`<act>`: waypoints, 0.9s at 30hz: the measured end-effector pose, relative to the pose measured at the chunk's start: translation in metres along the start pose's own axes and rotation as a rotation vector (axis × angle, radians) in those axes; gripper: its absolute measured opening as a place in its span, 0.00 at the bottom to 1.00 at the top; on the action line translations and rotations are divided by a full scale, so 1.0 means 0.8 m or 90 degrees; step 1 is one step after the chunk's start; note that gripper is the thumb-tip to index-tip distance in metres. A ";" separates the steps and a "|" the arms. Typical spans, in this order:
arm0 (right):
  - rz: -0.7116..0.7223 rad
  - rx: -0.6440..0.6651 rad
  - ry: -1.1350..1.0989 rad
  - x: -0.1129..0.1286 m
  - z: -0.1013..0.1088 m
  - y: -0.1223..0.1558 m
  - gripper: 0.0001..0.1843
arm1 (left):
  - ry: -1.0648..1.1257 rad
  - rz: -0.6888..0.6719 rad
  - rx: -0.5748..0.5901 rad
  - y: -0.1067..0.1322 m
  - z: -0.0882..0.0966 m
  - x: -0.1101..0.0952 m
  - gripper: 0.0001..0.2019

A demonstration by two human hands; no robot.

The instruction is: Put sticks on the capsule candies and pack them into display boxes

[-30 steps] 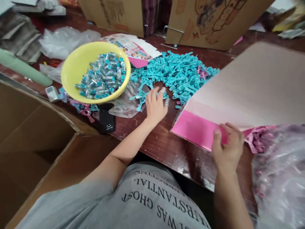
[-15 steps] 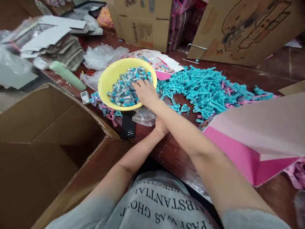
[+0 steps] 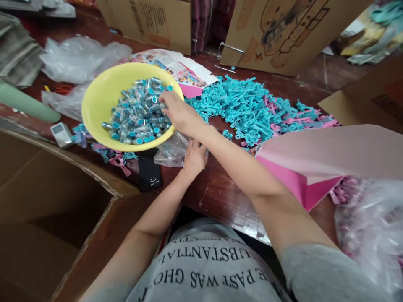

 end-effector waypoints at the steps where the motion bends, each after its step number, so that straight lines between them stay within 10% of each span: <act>1: -0.005 -0.055 -0.041 -0.012 0.016 0.018 0.14 | -0.031 0.009 0.010 0.003 0.001 0.002 0.16; 11: -0.195 -0.149 -0.257 -0.112 0.064 0.260 0.20 | -0.083 0.086 -0.043 0.007 0.033 0.022 0.25; 17: -0.222 -0.206 -0.255 -0.118 0.055 0.284 0.18 | -0.180 0.017 0.058 -0.020 -0.002 -0.012 0.11; 27: -0.226 -0.102 -0.365 -0.102 0.082 0.310 0.19 | 0.100 -0.151 0.124 0.039 0.045 -0.044 0.13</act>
Point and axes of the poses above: each hand's wrist, its own y-axis away from the middle knuckle, its own z-axis out of the back of the hand, x = y × z, the point moved 6 cm from there along -y, towards the middle knuckle, and after that the axes turned 1 degree about y, right-handed, at the moved point
